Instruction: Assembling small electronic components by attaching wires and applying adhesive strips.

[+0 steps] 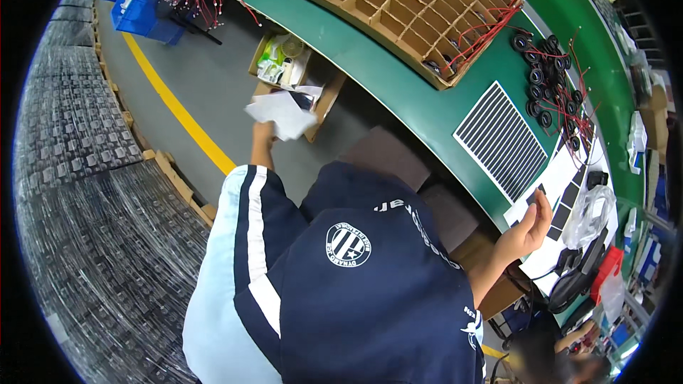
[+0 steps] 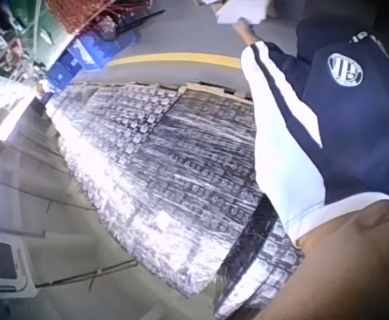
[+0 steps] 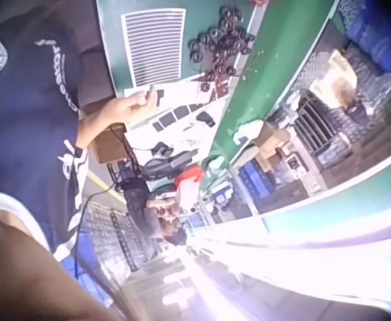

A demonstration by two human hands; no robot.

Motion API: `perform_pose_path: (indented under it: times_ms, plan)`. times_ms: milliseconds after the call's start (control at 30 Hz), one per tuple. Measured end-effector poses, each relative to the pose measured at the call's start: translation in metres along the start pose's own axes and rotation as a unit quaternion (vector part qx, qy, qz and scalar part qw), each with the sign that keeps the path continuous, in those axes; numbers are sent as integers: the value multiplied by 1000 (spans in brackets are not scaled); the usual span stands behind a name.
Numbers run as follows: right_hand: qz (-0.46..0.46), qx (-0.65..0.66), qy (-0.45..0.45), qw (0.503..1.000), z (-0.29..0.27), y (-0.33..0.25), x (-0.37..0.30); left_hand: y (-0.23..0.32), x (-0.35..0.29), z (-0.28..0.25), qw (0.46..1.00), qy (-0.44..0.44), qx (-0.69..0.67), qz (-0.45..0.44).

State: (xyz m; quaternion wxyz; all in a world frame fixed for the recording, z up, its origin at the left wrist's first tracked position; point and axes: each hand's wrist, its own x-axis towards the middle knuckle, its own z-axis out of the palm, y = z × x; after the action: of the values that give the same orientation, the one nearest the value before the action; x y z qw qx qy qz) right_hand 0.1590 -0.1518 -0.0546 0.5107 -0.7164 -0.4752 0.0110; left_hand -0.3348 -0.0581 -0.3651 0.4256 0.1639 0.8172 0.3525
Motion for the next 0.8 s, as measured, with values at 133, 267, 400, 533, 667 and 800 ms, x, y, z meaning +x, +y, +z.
perform_pose_path:
  times_ms: [133, 267, 400, 533, 667, 800]
  plan:
    - [29, 22, -5, 999, 2, 1, -4, -6, -30, 33, 894, 41, 370, 248]
    - [40, 23, -18, 999, 3, -1, -8, 64, -54, 62, 847, -2, 479, 230]
    - [42, 15, -33, 998, 6, -5, -7, 106, -37, 92, 811, -1, 525, 258]
    - [47, 27, -39, 998, 5, -7, -6, 117, -26, 121, 791, -31, 553, 261]
    - [59, 36, -38, 997, 6, -8, -7, 89, -26, 134, 875, -124, 409, 227]
    - [75, 17, -37, 996, 0, -6, -9, 61, -52, 122, 839, -193, 403, 310]
